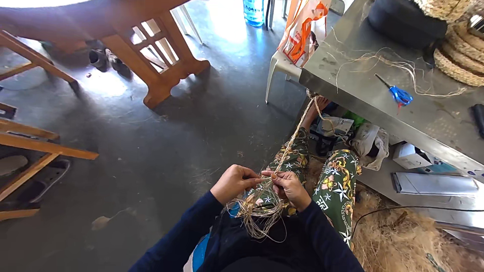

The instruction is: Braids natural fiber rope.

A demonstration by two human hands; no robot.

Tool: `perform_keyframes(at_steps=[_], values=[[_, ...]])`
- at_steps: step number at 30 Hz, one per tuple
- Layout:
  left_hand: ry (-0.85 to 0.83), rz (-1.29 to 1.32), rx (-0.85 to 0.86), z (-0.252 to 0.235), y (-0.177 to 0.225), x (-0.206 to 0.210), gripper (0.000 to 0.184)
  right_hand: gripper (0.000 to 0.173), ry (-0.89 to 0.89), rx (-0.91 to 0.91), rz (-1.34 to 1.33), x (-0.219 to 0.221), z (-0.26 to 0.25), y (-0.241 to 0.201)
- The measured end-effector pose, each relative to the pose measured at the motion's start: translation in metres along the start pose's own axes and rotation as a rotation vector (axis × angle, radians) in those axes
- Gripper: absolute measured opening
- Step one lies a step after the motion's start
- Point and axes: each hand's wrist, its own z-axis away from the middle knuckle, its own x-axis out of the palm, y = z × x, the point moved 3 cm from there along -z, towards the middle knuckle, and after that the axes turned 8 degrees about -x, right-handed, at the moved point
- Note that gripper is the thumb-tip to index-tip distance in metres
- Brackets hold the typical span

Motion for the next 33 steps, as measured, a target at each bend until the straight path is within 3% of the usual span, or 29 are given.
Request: perform_keyframes(at_steps=[4, 10, 14, 17, 19, 21, 24, 30, 32, 33], values=[[0.065, -0.025, 0.017, 0.002, -0.009, -0.016, 0.008, 0.03, 0.017, -0.014, 0.063, -0.001, -0.004, 0.005], [0.081, 0.197, 0.134, 0.023, -0.015, -0.012, 0.007, 0.029, 0.085, 0.001, 0.154, 0.005, -0.012, 0.008], [0.238, -0.004, 0.403, 0.042, -0.022, 0.037, 0.012, 0.029, 0.132, 0.003, 0.103, 0.014, -0.016, 0.009], [0.48, -0.362, 0.594, 0.039, -0.042, 0.069, 0.018, 0.028, 0.147, -0.027, 0.103, 0.017, -0.016, 0.01], [0.477, -0.516, 0.505, 0.038, -0.052, 0.075, 0.03, 0.027, 0.161, -0.05, 0.107, 0.018, -0.017, 0.012], [0.386, -0.582, 0.334, 0.041, -0.062, 0.071, 0.043, 0.025, 0.159, -0.092, 0.122, 0.019, -0.017, 0.012], [0.268, -0.664, 0.032, 0.05, -0.09, 0.044, 0.049, 0.024, 0.137, -0.151, 0.133, 0.019, -0.018, 0.01], [0.467, -0.836, -0.164, 0.066, -0.202, -0.052, 0.058, 0.025, 0.123, -0.117, 0.095, 0.018, -0.021, 0.013], [0.245, -0.878, -0.369, 0.072, -0.212, -0.066, 0.059, 0.025, 0.126, -0.105, 0.09, 0.018, -0.022, 0.013], [0.026, -0.87, -0.494, 0.074, -0.207, -0.068, 0.06, 0.024, 0.127, -0.094, 0.091, 0.018, -0.022, 0.014]])
